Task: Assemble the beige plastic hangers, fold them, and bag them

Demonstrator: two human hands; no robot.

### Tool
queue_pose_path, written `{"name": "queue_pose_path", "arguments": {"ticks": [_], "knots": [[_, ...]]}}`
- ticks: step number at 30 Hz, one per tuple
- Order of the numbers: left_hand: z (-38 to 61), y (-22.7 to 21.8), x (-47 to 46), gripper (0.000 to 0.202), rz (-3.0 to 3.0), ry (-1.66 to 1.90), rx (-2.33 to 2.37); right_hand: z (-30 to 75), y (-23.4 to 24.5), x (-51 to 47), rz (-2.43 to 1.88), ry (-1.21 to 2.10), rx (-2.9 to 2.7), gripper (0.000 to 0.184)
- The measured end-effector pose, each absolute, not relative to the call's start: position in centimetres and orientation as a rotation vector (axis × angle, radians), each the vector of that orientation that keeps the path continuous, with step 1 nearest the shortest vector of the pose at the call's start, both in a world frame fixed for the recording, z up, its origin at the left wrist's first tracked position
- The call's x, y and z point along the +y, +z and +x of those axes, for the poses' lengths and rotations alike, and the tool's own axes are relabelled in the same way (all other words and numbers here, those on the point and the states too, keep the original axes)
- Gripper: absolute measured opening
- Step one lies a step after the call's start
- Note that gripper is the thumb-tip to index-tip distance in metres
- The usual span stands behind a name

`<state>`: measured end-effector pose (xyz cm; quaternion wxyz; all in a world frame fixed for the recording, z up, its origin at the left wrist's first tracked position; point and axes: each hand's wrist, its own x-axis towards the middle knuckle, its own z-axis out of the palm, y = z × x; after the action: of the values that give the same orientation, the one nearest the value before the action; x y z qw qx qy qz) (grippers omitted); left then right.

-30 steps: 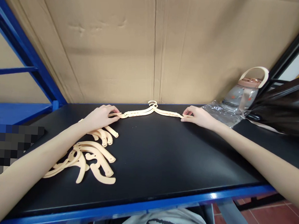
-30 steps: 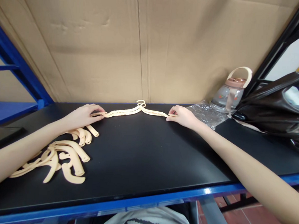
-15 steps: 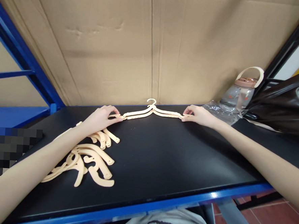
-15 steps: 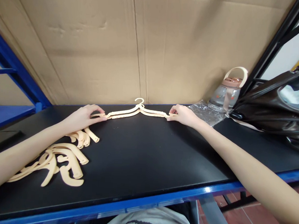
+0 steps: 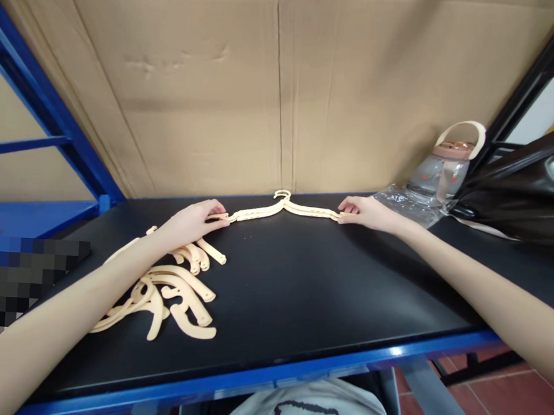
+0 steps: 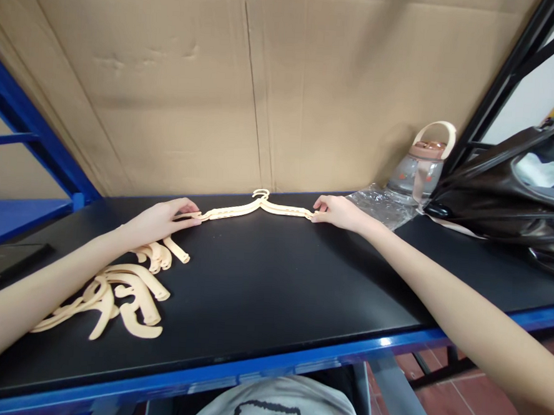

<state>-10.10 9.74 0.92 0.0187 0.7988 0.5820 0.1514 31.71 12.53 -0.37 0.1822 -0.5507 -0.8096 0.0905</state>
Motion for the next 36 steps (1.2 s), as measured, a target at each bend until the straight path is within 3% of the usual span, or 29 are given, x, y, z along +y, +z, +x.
{"name": "queue_pose_path", "arguments": {"ticks": [12, 36], "knots": [[-9.5, 1.4, 9.1, 0.039, 2.440, 0.399, 2.103, 29.5, -0.4, 11.2, -1.579, 0.079, -2.284, 0.025], [-9.7, 1.0, 9.3, 0.042, 2.615, 0.368, 2.025, 29.9, -1.3, 11.8, -1.424, 0.063, -2.352, 0.029]]}}
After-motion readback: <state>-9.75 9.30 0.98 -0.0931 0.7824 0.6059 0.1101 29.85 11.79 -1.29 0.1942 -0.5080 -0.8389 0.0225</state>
